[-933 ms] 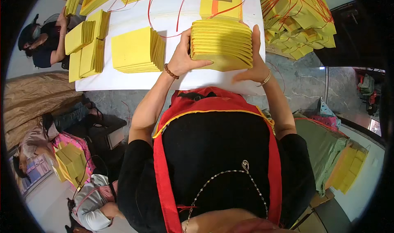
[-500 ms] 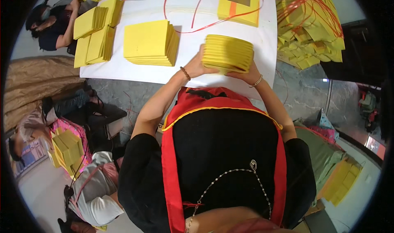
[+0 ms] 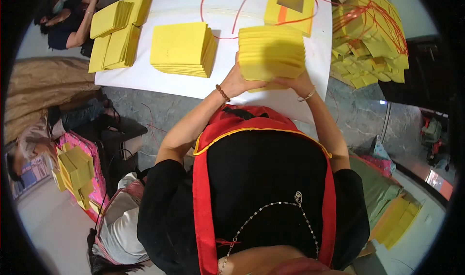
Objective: Stacking and tying bundles of yellow paper with red ribbons.
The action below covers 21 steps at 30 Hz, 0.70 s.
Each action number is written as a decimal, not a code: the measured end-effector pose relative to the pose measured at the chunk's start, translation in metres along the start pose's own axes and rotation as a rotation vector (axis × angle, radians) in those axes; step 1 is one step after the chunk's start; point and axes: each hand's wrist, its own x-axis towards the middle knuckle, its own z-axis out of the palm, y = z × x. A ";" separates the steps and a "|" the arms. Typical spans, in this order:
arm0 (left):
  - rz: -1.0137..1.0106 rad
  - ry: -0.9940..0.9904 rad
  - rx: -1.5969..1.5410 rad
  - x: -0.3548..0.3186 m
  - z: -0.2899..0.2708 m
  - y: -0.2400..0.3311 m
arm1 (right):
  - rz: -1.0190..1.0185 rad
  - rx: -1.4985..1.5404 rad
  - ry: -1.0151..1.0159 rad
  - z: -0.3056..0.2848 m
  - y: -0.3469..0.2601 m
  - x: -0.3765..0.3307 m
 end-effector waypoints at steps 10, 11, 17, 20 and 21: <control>0.055 0.539 -0.469 -0.051 -0.023 0.068 | 0.462 0.174 -0.607 0.017 -0.111 0.123; 0.096 0.664 -0.568 -0.052 -0.025 0.071 | 0.504 0.160 -0.611 0.029 -0.119 0.137; 0.123 0.985 -0.780 -0.073 -0.068 0.062 | 0.480 0.002 -0.880 0.111 -0.164 0.210; 0.125 1.033 -0.781 -0.078 -0.084 0.061 | 0.428 -0.081 -0.964 0.136 -0.159 0.237; 0.122 1.035 -0.784 -0.080 -0.086 0.059 | 0.414 -0.086 -1.007 0.142 -0.151 0.245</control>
